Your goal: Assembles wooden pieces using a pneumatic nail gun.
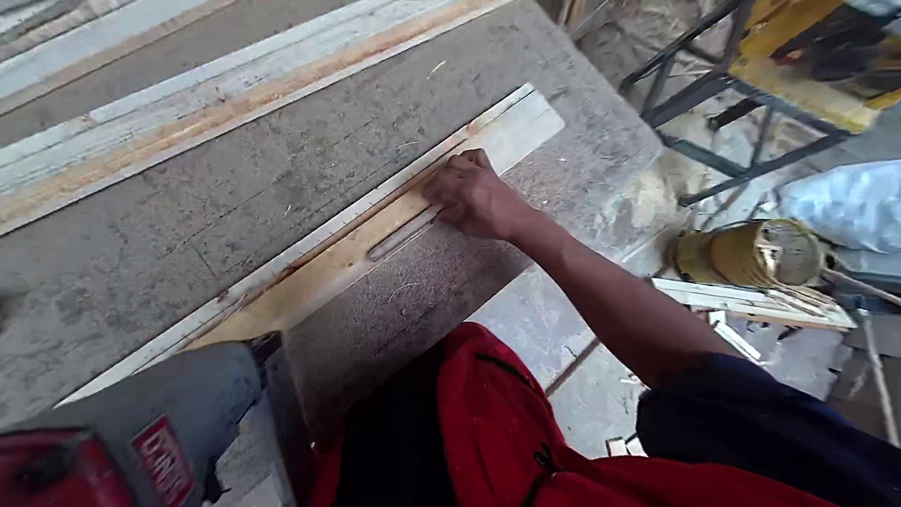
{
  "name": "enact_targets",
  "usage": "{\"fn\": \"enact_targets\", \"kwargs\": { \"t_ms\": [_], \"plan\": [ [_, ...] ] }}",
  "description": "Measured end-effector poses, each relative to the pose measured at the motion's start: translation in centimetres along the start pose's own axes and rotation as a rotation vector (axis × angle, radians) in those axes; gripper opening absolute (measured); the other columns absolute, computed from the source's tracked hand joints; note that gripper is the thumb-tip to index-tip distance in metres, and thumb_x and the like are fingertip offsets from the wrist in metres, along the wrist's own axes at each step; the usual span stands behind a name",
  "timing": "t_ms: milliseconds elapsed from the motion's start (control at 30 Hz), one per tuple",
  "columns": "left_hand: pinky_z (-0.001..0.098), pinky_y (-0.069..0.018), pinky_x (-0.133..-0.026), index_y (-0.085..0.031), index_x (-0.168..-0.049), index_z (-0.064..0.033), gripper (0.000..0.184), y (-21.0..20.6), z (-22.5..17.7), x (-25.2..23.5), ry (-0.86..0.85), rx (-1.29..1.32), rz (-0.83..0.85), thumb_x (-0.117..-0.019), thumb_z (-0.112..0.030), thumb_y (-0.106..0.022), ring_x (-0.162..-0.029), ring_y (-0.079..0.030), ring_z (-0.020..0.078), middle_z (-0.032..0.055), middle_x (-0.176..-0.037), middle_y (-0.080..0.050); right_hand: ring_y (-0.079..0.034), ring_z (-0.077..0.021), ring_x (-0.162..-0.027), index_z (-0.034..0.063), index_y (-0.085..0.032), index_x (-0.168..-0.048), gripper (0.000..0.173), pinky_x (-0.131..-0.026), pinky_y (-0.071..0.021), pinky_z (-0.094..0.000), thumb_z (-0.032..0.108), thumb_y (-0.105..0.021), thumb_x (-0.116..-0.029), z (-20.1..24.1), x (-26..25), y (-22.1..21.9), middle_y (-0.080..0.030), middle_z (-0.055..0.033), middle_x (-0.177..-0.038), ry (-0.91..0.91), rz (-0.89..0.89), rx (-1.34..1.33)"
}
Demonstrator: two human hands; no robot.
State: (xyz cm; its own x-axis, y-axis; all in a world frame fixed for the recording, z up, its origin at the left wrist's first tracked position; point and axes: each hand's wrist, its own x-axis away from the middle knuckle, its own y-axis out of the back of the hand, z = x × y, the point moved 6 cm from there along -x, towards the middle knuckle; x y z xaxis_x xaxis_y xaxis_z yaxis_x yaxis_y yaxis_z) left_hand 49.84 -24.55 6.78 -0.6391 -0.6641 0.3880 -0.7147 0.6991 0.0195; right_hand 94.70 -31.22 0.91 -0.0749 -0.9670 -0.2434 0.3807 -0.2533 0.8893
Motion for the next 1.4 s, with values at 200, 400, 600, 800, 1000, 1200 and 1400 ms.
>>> {"fn": "enact_targets", "kwargs": {
  "t_ms": [200, 400, 600, 800, 1000, 1200, 1400],
  "plan": [
    [0.0363, -0.0622, -0.065, -0.066, -0.108, -0.0205, 0.025, -3.6, -1.9, 0.2, -0.010, -0.076, -0.057, -0.1075, -0.040, -0.050, -0.067, -0.070, 0.0150, -0.0009, -0.083, -0.072, -0.064, -0.0225, -0.108, 0.0170, -0.070, -0.116, 0.028, -0.110, -0.0350, -0.0541, 0.022, -0.074, -0.0886, 7.2, -3.1, -4.7, -0.072, -0.0009, -0.104, 0.180, -0.002, -0.122],
    [0.0297, -0.0544, -0.043, -0.064, -0.092, -0.0279, 0.032, -1.5, -3.3, 3.3, -0.014, -0.125, -0.282, -0.0981, -0.059, -0.057, -0.045, -0.059, 0.0117, -0.0045, -0.059, -0.060, -0.050, -0.0285, -0.138, 0.0147, -0.057, -0.141, 0.059, -0.122, -0.0292, -0.0519, 0.026, -0.078, -0.0870, 9.0, -4.9, -7.4, -0.061, -0.0076, -0.140, 0.211, 0.118, -0.168],
    [0.0365, -0.0563, -0.043, -0.065, -0.104, -0.0200, 0.037, -0.7, -4.9, 1.6, -0.023, -0.067, -0.147, -0.1031, -0.055, -0.051, -0.044, -0.059, 0.0197, 0.0030, -0.061, -0.059, -0.055, -0.0321, -0.132, 0.0094, -0.054, -0.142, 0.062, -0.118, -0.0374, -0.0463, 0.032, -0.078, -0.0893, 9.0, -5.0, -7.7, -0.062, -0.0123, -0.137, 0.253, 0.169, -0.165],
    [0.0336, -0.0555, -0.044, -0.067, -0.100, -0.0218, 0.034, -0.1, -6.7, 0.2, -0.014, -0.149, -0.100, -0.1016, -0.054, -0.055, -0.046, -0.059, 0.0172, 0.0010, -0.064, -0.059, -0.055, -0.0313, -0.131, 0.0075, -0.061, -0.127, 0.046, -0.116, -0.0389, -0.0466, 0.030, -0.075, -0.0901, 8.8, -4.8, -8.3, -0.065, -0.0105, -0.133, 0.255, 0.105, -0.204],
    [0.0330, -0.0558, -0.045, -0.067, -0.099, -0.0223, 0.034, 0.0, -7.2, -0.7, -0.006, -0.189, -0.087, -0.1007, -0.055, -0.057, -0.047, -0.059, 0.0178, 0.0020, -0.063, -0.059, -0.057, -0.0336, -0.125, 0.0092, -0.062, -0.111, 0.032, -0.111, -0.0411, -0.0467, 0.029, -0.074, -0.0892, 8.9, -4.7, -8.3, -0.066, -0.0124, -0.127, 0.294, 0.064, -0.198],
    [0.0341, -0.0559, -0.044, -0.066, -0.100, -0.0205, 0.033, 0.3, -7.2, -0.4, 0.000, -0.173, -0.108, -0.1015, -0.052, -0.057, -0.046, -0.059, 0.0191, 0.0026, -0.063, -0.058, -0.057, -0.0374, -0.124, 0.0083, -0.060, -0.101, 0.027, -0.105, -0.0415, -0.0497, 0.034, -0.067, -0.0939, 9.0, -4.3, -8.5, -0.065, -0.0183, -0.127, 0.394, -0.002, -0.131],
    [0.0367, -0.0565, -0.044, -0.065, -0.105, -0.0170, 0.033, 0.8, -7.3, -0.4, 0.009, -0.188, -0.102, -0.1029, -0.048, -0.056, -0.047, -0.059, 0.0233, 0.0064, -0.066, -0.059, -0.057, -0.0381, -0.124, 0.0088, -0.063, -0.099, 0.028, -0.103, -0.0408, -0.0523, 0.036, -0.060, -0.0975, 9.1, -4.0, -9.0, -0.063, -0.0201, -0.132, 0.449, -0.039, -0.062]
  ]
}}
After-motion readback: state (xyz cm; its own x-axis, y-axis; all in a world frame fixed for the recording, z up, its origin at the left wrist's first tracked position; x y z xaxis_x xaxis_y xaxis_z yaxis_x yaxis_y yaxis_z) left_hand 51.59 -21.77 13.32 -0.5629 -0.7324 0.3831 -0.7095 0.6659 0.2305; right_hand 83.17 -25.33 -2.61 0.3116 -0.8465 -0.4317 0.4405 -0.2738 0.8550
